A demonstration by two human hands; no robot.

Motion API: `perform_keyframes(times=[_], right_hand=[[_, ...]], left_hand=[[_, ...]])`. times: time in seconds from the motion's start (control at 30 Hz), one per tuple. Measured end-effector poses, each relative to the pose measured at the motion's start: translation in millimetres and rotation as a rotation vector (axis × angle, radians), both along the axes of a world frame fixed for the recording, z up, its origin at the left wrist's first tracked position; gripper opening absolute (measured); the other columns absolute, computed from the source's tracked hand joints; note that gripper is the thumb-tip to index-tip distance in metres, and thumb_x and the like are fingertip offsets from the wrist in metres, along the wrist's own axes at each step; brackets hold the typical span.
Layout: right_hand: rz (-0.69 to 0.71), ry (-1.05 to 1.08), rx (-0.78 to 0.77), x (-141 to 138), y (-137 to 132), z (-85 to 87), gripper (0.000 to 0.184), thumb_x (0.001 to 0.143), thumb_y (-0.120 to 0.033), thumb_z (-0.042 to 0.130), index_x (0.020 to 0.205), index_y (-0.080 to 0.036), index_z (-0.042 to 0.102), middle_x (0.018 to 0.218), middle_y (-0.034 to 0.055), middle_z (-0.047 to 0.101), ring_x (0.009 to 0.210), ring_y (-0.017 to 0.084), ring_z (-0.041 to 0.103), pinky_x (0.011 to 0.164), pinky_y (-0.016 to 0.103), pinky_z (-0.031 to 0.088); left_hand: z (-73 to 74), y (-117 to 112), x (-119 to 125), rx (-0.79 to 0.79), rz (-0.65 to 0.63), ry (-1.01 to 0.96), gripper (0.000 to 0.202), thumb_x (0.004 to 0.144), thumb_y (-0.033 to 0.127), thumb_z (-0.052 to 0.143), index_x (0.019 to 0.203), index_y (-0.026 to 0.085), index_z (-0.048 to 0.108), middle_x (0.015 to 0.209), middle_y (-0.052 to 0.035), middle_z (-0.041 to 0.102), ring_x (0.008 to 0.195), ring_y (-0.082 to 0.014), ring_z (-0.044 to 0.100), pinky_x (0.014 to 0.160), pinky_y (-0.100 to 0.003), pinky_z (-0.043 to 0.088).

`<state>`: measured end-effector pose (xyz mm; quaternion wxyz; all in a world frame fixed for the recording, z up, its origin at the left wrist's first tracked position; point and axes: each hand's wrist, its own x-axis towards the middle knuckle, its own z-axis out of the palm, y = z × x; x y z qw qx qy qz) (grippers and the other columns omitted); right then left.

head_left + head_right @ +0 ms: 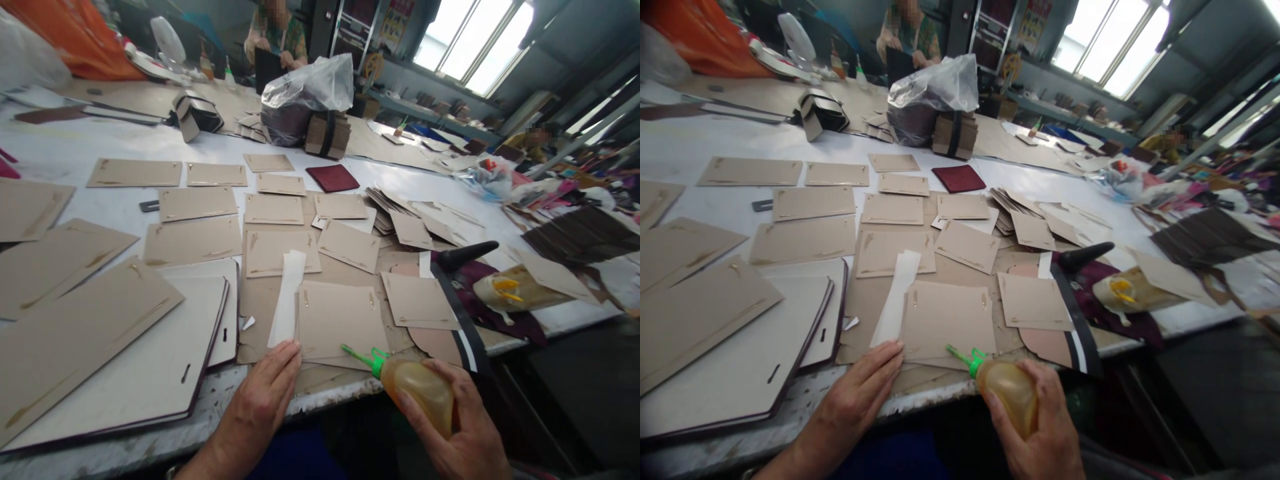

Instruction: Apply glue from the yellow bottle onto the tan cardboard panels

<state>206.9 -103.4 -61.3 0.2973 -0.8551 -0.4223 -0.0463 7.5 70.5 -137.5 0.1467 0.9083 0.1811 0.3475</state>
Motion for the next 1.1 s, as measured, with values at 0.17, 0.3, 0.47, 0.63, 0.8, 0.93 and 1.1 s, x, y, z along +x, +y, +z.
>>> perform_keyframes(times=[0.17, 0.3, 0.47, 0.63, 0.8, 0.93, 1.1], right_hand=[[0.130, -0.040, 0.035, -8.1, 8.2, -7.1, 0.039, 0.086, -0.044, 0.058, 0.117, -0.023, 0.046, 0.109, 0.0068, 0.056, 0.099, 0.023, 0.058, 0.087, 0.034, 0.048], [0.080, -0.048, 0.023, -4.3, 4.2, -4.9, 0.038, 0.087, -0.044, 0.056, 0.117, -0.023, 0.046, 0.108, 0.0071, 0.056, 0.098, 0.023, 0.057, 0.087, 0.035, 0.047], [-0.050, -0.049, 0.013, 11.7, -14.6, 0.3, 0.038, 0.088, -0.048, 0.054, 0.115, -0.023, 0.046, 0.106, 0.0066, 0.055, 0.094, 0.023, 0.057, 0.087, 0.038, 0.046], [-0.079, -0.157, 0.005, 31.8, -32.4, -4.1, 0.040, 0.087, -0.050, 0.054, 0.114, -0.022, 0.047, 0.103, 0.0064, 0.055, 0.090, 0.023, 0.057, 0.082, 0.034, 0.047], [-0.058, -0.176, 0.009, 38.3, -36.6, -5.2, 0.038, 0.086, -0.046, 0.057, 0.113, -0.022, 0.047, 0.103, 0.0062, 0.056, 0.091, 0.022, 0.058, 0.083, 0.032, 0.048], [-0.142, 0.070, 0.091, 12.8, -20.1, -9.0, 0.038, 0.082, -0.048, 0.060, 0.111, -0.025, 0.050, 0.104, 0.0048, 0.057, 0.093, 0.022, 0.059, 0.085, 0.034, 0.047], [-0.167, 0.787, 0.332, -41.7, 25.0, -19.6, 0.048, 0.078, -0.060, 0.057, 0.105, -0.021, 0.051, 0.091, 0.0042, 0.062, 0.079, 0.022, 0.062, 0.072, 0.033, 0.052]], left_hand=[[0.1, 1.3, -1.0, 0.018, -0.010, 0.023, 0.029, 0.095, 0.013, 0.040, 0.114, 0.013, 0.062, 0.117, -0.0115, 0.064, 0.112, -0.0202, 0.060, 0.097, -0.033, 0.051], [-3.9, 1.1, -1.5, 0.007, -0.021, 0.026, 0.030, 0.096, 0.015, 0.039, 0.117, 0.015, 0.060, 0.119, -0.0101, 0.063, 0.113, -0.0193, 0.059, 0.099, -0.032, 0.049], [-8.7, 1.6, -2.6, 0.014, -0.034, -0.007, 0.030, 0.095, 0.015, 0.041, 0.120, 0.015, 0.058, 0.122, -0.0091, 0.061, 0.117, -0.0177, 0.056, 0.105, -0.030, 0.042], [-13.3, 5.1, -7.8, 0.039, -0.084, 0.066, 0.032, 0.095, 0.014, 0.042, 0.124, 0.013, 0.054, 0.128, -0.0105, 0.057, 0.121, -0.0187, 0.053, 0.107, -0.029, 0.039], [-18.8, 6.8, -9.5, 0.026, -0.105, 0.099, 0.035, 0.096, 0.015, 0.039, 0.128, 0.015, 0.051, 0.132, -0.0099, 0.054, 0.122, -0.0193, 0.052, 0.108, -0.031, 0.039], [-16.9, 7.5, -7.4, 0.050, -0.101, 0.079, 0.033, 0.095, 0.015, 0.043, 0.127, 0.015, 0.053, 0.131, -0.0096, 0.055, 0.121, -0.0189, 0.053, 0.108, -0.030, 0.038], [-10.5, 8.0, -6.2, 0.095, -0.098, 0.087, 0.031, 0.095, 0.017, 0.043, 0.124, 0.014, 0.055, 0.128, -0.0098, 0.057, 0.118, -0.0187, 0.056, 0.106, -0.029, 0.041]])
